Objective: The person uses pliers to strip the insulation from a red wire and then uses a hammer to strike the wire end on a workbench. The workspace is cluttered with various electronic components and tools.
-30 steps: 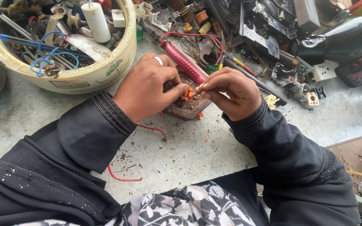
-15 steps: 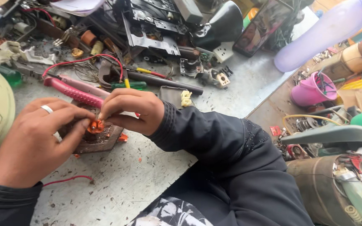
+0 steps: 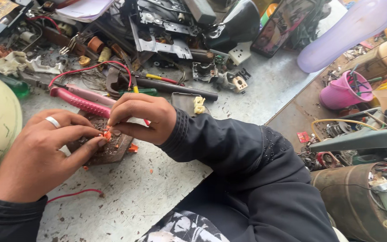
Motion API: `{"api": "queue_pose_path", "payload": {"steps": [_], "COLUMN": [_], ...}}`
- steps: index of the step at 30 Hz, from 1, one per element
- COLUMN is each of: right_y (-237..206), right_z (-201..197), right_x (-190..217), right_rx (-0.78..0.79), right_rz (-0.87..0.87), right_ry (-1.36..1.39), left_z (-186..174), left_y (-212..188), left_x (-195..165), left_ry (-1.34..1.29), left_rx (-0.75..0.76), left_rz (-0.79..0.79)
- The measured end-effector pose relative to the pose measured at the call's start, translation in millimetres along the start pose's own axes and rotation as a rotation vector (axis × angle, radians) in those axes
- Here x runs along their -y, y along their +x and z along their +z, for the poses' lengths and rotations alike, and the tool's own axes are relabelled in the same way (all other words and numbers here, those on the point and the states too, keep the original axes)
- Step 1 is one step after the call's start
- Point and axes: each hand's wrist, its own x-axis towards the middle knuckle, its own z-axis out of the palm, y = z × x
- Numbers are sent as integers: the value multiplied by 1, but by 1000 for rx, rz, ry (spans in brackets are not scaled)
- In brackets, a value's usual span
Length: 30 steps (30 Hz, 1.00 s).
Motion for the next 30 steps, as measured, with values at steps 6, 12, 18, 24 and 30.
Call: {"api": "queue_pose_path", "payload": {"steps": [6,12,18,24,30], "right_y": [1,2,0,-1,1], "right_z": [0,2,1,1,1], "right_x": [-1,-4,-6,-7,-6], "right_rx": [43,70,41,-15,6], "right_rz": [-10,-20,-32,-41,-26], "right_ry": [-30,-29,-6,-9,-19], "left_z": [0,-4,-3,0,3], "left_y": [1,3,5,4,4], "left_x": [-1,-6,-10,-9,-4], "left_ry": [19,-33,-39,-98,-154], "left_rx": [-14,2,-29,-25,-23], "left_rz": [72,2,61,88,161]}}
